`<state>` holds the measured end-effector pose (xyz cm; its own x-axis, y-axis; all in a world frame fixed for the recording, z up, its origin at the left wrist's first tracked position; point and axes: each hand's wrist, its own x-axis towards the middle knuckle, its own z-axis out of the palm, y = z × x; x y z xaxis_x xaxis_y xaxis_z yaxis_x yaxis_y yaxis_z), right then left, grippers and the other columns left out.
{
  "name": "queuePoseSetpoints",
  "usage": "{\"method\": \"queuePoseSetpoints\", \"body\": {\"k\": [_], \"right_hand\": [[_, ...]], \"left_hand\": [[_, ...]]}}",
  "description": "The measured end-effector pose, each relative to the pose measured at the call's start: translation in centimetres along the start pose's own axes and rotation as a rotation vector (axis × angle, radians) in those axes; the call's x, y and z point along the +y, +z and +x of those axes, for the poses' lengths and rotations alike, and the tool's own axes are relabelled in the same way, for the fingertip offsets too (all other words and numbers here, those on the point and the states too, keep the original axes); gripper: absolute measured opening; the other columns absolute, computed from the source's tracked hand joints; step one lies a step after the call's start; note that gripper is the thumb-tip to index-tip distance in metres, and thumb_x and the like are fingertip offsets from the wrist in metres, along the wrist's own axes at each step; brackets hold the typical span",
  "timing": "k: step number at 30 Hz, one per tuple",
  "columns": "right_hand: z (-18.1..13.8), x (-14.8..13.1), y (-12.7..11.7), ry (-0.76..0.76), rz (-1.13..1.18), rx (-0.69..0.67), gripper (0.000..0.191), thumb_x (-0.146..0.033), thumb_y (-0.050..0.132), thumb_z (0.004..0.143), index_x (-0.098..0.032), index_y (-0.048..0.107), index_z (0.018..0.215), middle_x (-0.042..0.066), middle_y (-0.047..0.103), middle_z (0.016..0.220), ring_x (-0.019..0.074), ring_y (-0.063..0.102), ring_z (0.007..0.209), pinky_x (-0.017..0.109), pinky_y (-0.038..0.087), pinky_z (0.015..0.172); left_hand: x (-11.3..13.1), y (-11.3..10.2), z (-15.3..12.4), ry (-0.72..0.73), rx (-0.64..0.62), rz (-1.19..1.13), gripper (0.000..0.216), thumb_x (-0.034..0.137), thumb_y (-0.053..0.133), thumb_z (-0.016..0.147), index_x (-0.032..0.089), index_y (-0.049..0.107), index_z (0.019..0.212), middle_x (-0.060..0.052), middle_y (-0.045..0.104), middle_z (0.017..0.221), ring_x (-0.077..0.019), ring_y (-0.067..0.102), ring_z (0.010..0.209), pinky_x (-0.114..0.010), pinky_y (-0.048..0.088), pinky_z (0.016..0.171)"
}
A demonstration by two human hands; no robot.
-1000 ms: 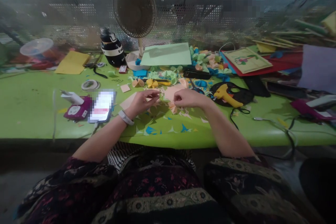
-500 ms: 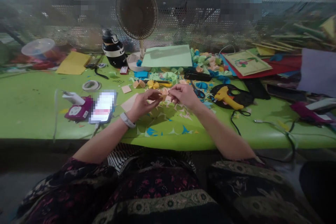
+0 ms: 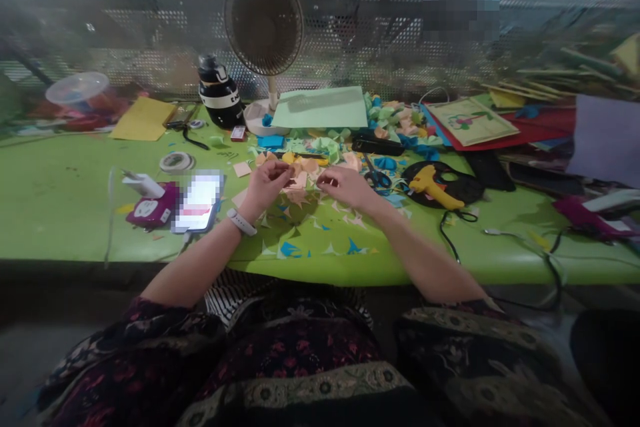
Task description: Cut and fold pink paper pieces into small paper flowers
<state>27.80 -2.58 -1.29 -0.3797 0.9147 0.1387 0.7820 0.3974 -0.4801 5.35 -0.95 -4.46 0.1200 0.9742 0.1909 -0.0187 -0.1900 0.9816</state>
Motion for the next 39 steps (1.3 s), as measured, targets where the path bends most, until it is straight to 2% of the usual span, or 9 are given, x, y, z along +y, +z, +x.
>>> {"method": "queuePoseSetpoints", "body": {"k": [3,9,12,20,25,29,39], "right_hand": [[0.1,0.1,0.0,0.009,-0.04,0.006,0.021,-0.023,0.056,0.092,-0.016,0.073,0.102,0.01,0.073,0.101,0.0198,0.064,0.089,0.029,0.043,0.078],[0.1,0.0,0.9,-0.026,-0.217,-0.158,0.028,-0.022,0.053,0.095,-0.021,0.072,0.116,0.01,0.07,0.112,0.0216,0.063,0.099,0.028,0.041,0.077],[0.2,-0.1,1.5,-0.043,-0.245,-0.196,0.028,-0.024,0.053,0.095,-0.022,0.072,0.116,0.01,0.069,0.113,0.0217,0.063,0.099,0.028,0.039,0.075],[0.2,-0.4,1.5,-0.028,-0.245,-0.194,0.023,-0.023,0.054,0.093,-0.02,0.074,0.104,0.009,0.07,0.108,0.0209,0.062,0.096,0.028,0.038,0.074],[0.2,-0.3,1.2,-0.029,-0.234,-0.187,0.027,-0.02,0.054,0.091,-0.019,0.073,0.111,0.01,0.071,0.109,0.0213,0.062,0.097,0.028,0.039,0.075],[0.1,-0.4,1.1,-0.045,-0.228,-0.231,0.034,-0.02,0.055,0.089,-0.021,0.07,0.119,0.009,0.071,0.11,0.0213,0.063,0.096,0.027,0.039,0.073],[0.1,-0.6,1.0,-0.069,-0.206,-0.27,0.028,-0.024,0.057,0.091,-0.02,0.073,0.114,0.008,0.072,0.109,0.0207,0.064,0.096,0.027,0.041,0.075]], "left_hand": [[-0.1,-0.1,0.1,-0.024,-0.001,-0.01,0.046,0.051,0.084,0.068,0.013,0.067,0.089,-0.005,0.074,0.076,-0.0168,0.073,0.069,-0.032,0.063,0.071],[-0.3,-0.1,0.1,-0.015,-0.007,-0.042,0.044,0.048,0.084,0.069,0.013,0.069,0.088,-0.006,0.075,0.078,-0.0166,0.074,0.072,-0.032,0.064,0.074],[-0.2,0.0,0.1,-0.032,0.001,-0.039,0.044,0.048,0.085,0.067,0.013,0.069,0.087,-0.005,0.074,0.075,-0.0159,0.073,0.069,-0.031,0.064,0.072],[-0.1,0.0,0.2,-0.061,0.015,-0.049,0.047,0.05,0.087,0.063,0.013,0.068,0.084,-0.004,0.073,0.071,-0.0161,0.072,0.065,-0.033,0.064,0.072],[-0.4,-0.1,0.3,-0.069,0.016,-0.042,0.047,0.05,0.087,0.064,0.012,0.068,0.085,-0.004,0.073,0.072,-0.0158,0.072,0.065,-0.032,0.064,0.071],[-0.5,-0.1,0.3,-0.072,0.02,-0.029,0.047,0.049,0.088,0.063,0.013,0.068,0.084,-0.005,0.073,0.072,-0.0157,0.072,0.065,-0.031,0.064,0.07],[-0.7,-0.2,0.3,-0.049,-0.004,-0.009,0.047,0.051,0.085,0.066,0.012,0.07,0.086,-0.005,0.073,0.076,-0.0157,0.071,0.068,-0.033,0.064,0.073]]}}
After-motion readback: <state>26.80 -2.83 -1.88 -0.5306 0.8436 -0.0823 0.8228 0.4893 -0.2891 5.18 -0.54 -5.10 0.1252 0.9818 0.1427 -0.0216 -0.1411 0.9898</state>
